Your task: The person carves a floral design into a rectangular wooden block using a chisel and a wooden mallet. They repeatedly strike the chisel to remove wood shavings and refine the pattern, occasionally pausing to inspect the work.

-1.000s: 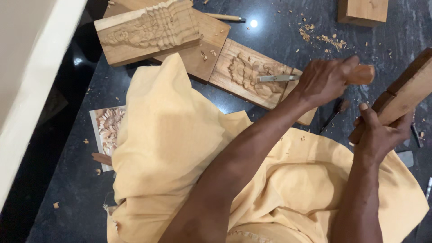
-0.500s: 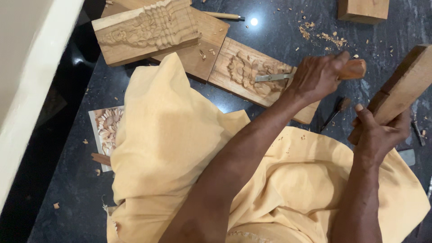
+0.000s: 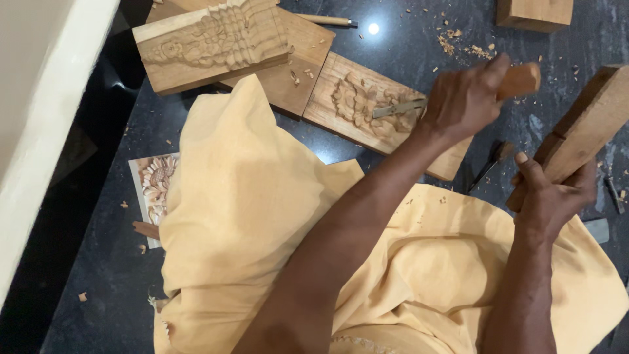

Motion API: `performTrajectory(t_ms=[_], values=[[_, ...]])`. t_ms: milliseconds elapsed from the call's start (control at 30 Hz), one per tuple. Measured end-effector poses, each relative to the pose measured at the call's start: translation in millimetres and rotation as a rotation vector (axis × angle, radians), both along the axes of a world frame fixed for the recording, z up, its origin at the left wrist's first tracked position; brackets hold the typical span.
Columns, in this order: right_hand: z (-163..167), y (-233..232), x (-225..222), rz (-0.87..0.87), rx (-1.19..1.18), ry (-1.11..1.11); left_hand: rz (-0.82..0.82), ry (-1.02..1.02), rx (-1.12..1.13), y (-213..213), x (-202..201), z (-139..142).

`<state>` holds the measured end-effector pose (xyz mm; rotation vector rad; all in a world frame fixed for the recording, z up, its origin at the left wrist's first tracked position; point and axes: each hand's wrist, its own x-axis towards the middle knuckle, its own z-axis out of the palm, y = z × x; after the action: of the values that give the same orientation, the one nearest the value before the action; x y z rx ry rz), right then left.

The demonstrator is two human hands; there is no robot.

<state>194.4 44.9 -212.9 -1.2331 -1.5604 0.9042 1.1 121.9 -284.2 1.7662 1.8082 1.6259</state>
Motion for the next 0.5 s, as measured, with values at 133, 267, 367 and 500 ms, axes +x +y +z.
performTrajectory(t_ms=[133,267,367,500], values=[[1.5,-1.7,-1.4,0.001,-0.004,-0.004,-0.095,-0.064,-0.157,-1.7,-14.6,20.6],[0.9,-1.6,0.0,0.005,0.004,-0.018,-0.103,0.001,-0.113,-16.0,-8.2,21.6],[0.8,-0.6,1.1,0.026,0.018,0.004,-0.168,-0.001,-0.097,-22.2,-0.5,16.8],[4.7,0.4,0.5,0.01,0.006,0.019,-0.165,0.004,-0.012,-30.9,1.8,14.8]])
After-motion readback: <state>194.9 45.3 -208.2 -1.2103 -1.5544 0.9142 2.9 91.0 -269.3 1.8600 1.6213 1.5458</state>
